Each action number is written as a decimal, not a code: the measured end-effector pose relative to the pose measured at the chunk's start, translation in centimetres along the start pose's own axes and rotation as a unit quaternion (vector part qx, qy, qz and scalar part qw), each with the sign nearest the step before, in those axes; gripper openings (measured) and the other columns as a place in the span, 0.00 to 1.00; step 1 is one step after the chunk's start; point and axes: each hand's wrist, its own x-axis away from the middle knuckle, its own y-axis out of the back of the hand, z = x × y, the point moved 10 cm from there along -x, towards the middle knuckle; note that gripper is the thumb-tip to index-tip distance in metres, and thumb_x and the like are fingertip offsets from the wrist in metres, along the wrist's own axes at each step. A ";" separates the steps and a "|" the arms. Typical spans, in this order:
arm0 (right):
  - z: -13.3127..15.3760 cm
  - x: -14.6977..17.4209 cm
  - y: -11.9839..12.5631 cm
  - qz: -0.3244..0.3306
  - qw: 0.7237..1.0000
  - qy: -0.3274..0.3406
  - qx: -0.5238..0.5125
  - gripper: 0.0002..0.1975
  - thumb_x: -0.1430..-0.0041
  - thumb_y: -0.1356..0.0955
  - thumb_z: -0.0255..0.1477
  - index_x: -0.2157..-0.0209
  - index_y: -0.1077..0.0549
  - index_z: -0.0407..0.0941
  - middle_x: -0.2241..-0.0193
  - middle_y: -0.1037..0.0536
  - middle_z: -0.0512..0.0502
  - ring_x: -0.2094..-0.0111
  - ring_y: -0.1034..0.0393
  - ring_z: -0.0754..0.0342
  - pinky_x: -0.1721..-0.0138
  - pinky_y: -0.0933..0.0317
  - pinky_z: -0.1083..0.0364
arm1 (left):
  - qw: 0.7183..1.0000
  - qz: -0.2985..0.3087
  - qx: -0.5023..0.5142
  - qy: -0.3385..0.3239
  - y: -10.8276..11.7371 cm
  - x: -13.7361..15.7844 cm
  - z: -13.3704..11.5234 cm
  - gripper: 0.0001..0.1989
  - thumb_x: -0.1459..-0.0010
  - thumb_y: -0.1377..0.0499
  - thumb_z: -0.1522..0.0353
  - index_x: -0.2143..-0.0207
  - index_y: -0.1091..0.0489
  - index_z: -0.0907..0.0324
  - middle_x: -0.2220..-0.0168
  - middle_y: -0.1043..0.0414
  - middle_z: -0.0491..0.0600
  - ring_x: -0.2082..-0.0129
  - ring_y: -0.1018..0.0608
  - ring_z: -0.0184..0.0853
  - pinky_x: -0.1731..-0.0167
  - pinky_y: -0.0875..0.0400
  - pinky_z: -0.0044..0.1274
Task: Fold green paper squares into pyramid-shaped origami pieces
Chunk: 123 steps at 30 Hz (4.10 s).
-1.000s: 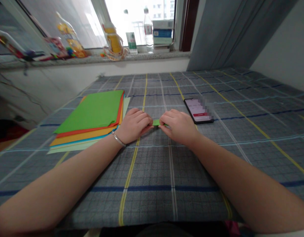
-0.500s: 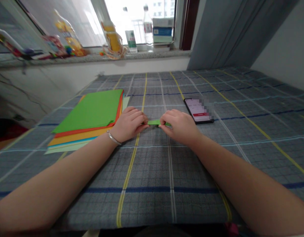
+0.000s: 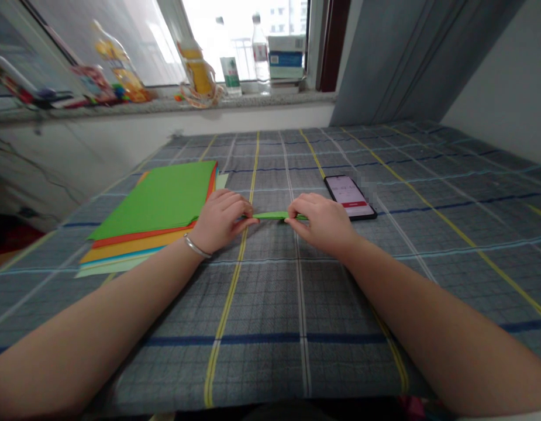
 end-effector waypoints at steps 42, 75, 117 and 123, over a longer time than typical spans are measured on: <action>-2.1 0.2 1.2 -0.027 0.998 -0.056 0.026 0.05 0.45 0.31 0.31 0.72 0.30 0.47 0.70 0.24 0.51 0.72 0.32 0.55 0.70 0.43 0.55 | 0.994 0.034 -0.075 0.077 -1.3 0.9 1.6 0.09 0.34 0.48 0.67 0.57 0.28 0.56 0.65 0.22 0.47 0.74 0.23 0.32 0.77 0.37 0.22; 0.9 0.1 -0.4 -0.001 0.990 -0.024 -0.142 0.09 0.42 0.32 0.28 0.58 0.28 0.45 0.60 0.22 0.45 0.66 0.28 0.55 0.65 0.31 0.54 | 0.606 -0.115 0.605 0.503 -7.2 4.1 3.9 0.41 0.45 0.37 0.72 0.34 0.54 0.51 0.41 0.37 0.54 0.52 0.24 0.35 0.51 0.27 0.30; -0.7 0.8 -5.1 0.068 0.858 -0.178 -0.476 0.38 0.47 0.29 0.29 0.36 0.46 0.55 0.34 0.46 0.38 0.63 0.23 0.55 0.70 0.26 0.57 | 0.691 -0.015 0.644 0.328 -6.4 1.0 -0.1 0.39 0.46 0.35 0.68 0.35 0.48 0.45 0.36 0.46 0.55 0.51 0.25 0.39 0.52 0.29 0.33; -0.4 0.7 -4.7 0.051 0.861 -0.185 -0.472 0.39 0.44 0.32 0.30 0.34 0.51 0.56 0.33 0.46 0.37 0.66 0.25 0.58 0.73 0.29 0.58 | 0.691 -0.024 0.640 0.335 -6.4 1.2 0.1 0.38 0.45 0.36 0.67 0.35 0.48 0.47 0.36 0.45 0.56 0.54 0.25 0.36 0.51 0.29 0.32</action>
